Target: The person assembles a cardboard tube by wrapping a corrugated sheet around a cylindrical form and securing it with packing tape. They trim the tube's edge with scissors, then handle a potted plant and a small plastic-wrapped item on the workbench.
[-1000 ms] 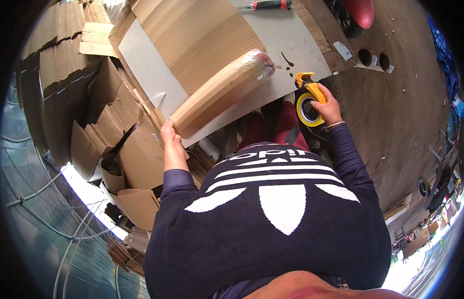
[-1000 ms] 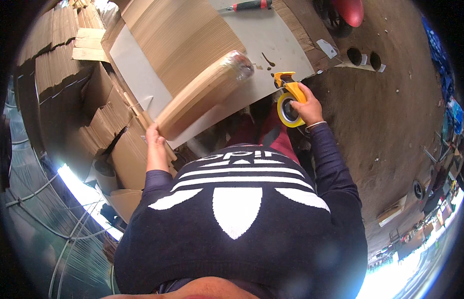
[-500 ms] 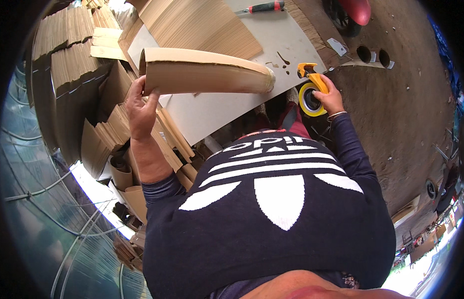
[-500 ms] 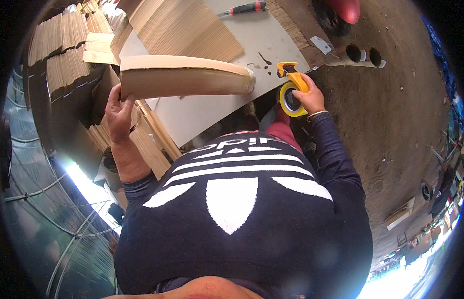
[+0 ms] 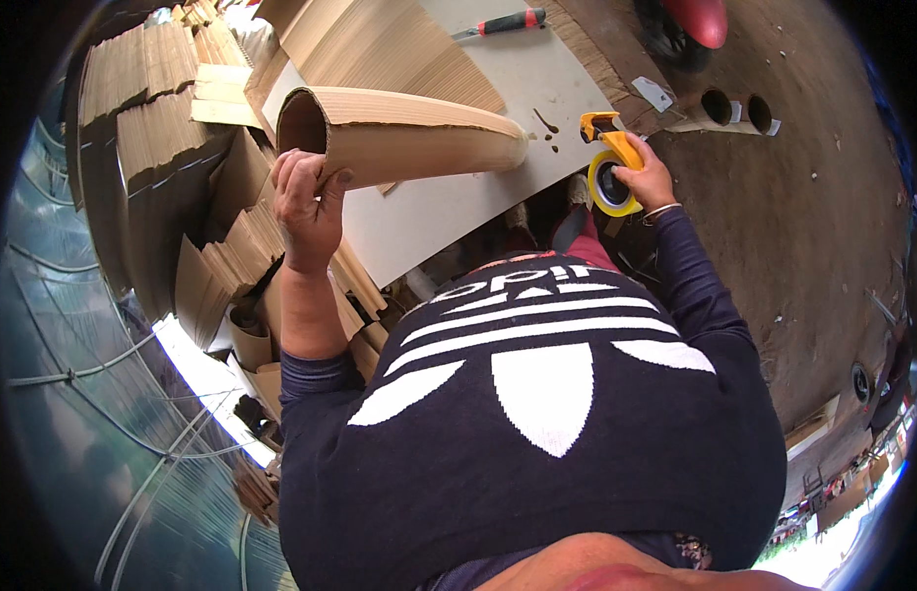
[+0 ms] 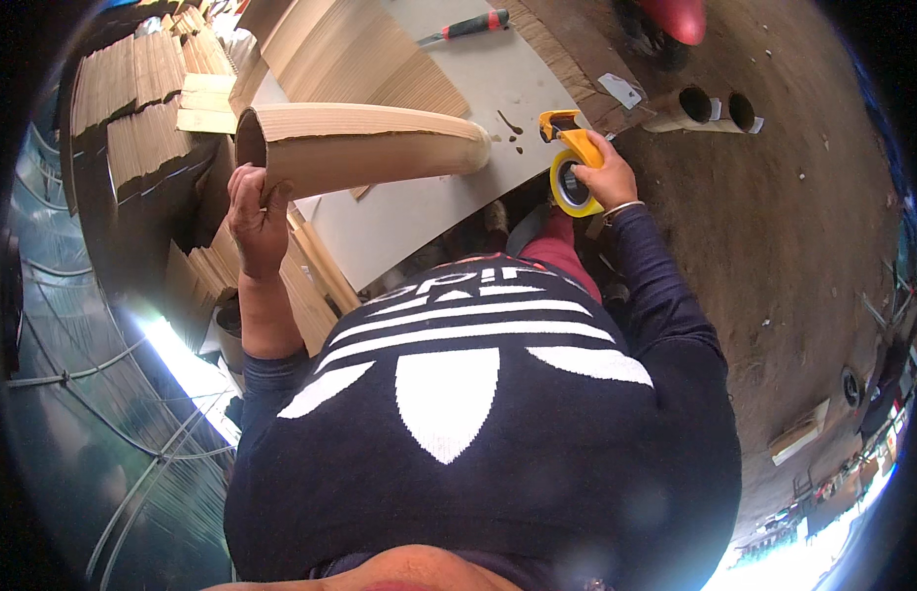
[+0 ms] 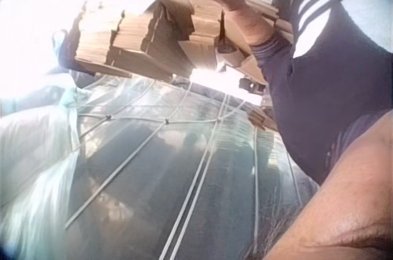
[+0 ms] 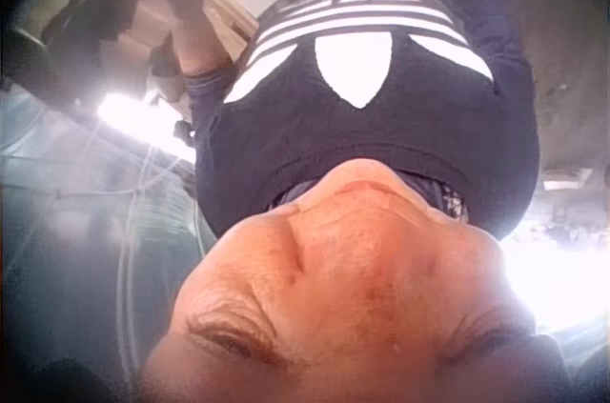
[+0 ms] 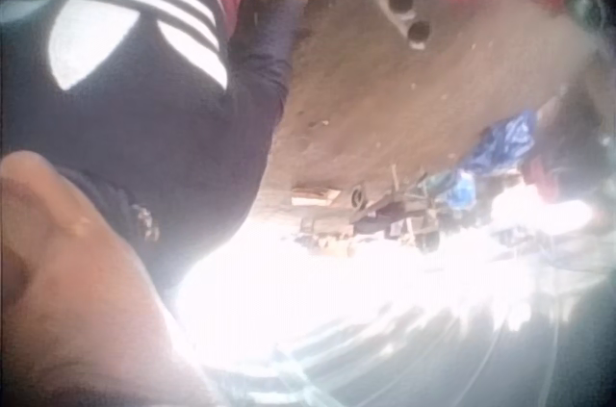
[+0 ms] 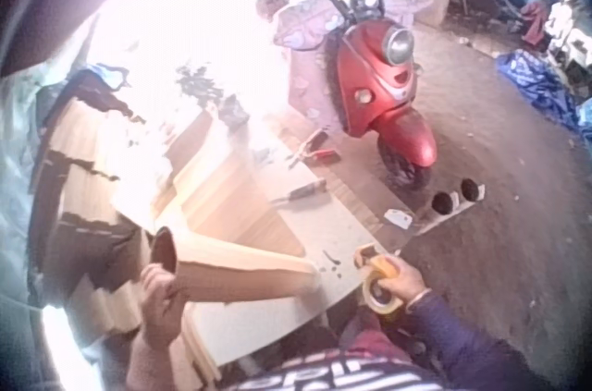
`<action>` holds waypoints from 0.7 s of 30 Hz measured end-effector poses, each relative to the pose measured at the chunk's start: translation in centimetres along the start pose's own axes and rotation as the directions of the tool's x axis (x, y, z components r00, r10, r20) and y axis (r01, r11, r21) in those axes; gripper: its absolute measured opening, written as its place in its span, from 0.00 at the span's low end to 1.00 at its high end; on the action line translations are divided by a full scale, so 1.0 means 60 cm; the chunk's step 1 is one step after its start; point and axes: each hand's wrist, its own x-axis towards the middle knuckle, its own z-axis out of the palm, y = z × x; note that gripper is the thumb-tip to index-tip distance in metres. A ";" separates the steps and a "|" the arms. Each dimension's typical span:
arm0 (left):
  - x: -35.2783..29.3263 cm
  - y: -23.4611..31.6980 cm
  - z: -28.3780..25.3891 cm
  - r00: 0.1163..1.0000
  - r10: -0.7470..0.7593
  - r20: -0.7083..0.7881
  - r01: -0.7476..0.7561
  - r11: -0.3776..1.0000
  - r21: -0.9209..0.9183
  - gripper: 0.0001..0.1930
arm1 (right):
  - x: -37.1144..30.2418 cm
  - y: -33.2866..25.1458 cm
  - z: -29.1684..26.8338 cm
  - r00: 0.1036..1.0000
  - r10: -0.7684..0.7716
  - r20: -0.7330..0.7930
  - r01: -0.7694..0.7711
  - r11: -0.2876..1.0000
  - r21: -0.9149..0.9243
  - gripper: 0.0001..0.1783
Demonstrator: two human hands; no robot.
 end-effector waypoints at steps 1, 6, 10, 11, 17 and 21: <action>-0.002 -0.005 -0.002 1.000 0.007 -0.009 -0.007 1.000 -0.027 0.07 | 0.008 0.000 0.001 1.000 -0.006 -0.006 0.006 1.000 -0.019 0.41; -0.036 0.012 0.004 0.993 0.111 -0.023 -0.113 0.992 -0.064 0.08 | 0.037 -0.015 0.013 0.996 -0.085 0.018 0.083 0.992 0.099 0.41; -0.080 0.040 0.019 0.891 -0.358 -0.281 0.165 0.829 -0.534 0.21 | 0.039 -0.040 0.009 0.991 -0.127 0.031 0.123 0.984 0.127 0.41; -0.084 0.038 0.017 0.854 -0.436 -0.283 0.258 0.828 -0.497 0.24 | 0.039 -0.048 0.008 0.989 -0.142 0.039 0.135 0.980 0.150 0.41; -0.086 -0.004 -0.044 0.968 -0.201 -0.152 0.235 0.937 0.258 0.47 | 0.004 -0.086 0.008 0.980 -0.196 -0.020 0.197 0.970 0.141 0.40; -0.109 -0.021 -0.054 0.953 -0.301 0.019 0.302 0.949 -0.087 0.45 | -0.036 -0.091 0.026 0.981 -0.189 -0.034 0.192 0.966 0.171 0.40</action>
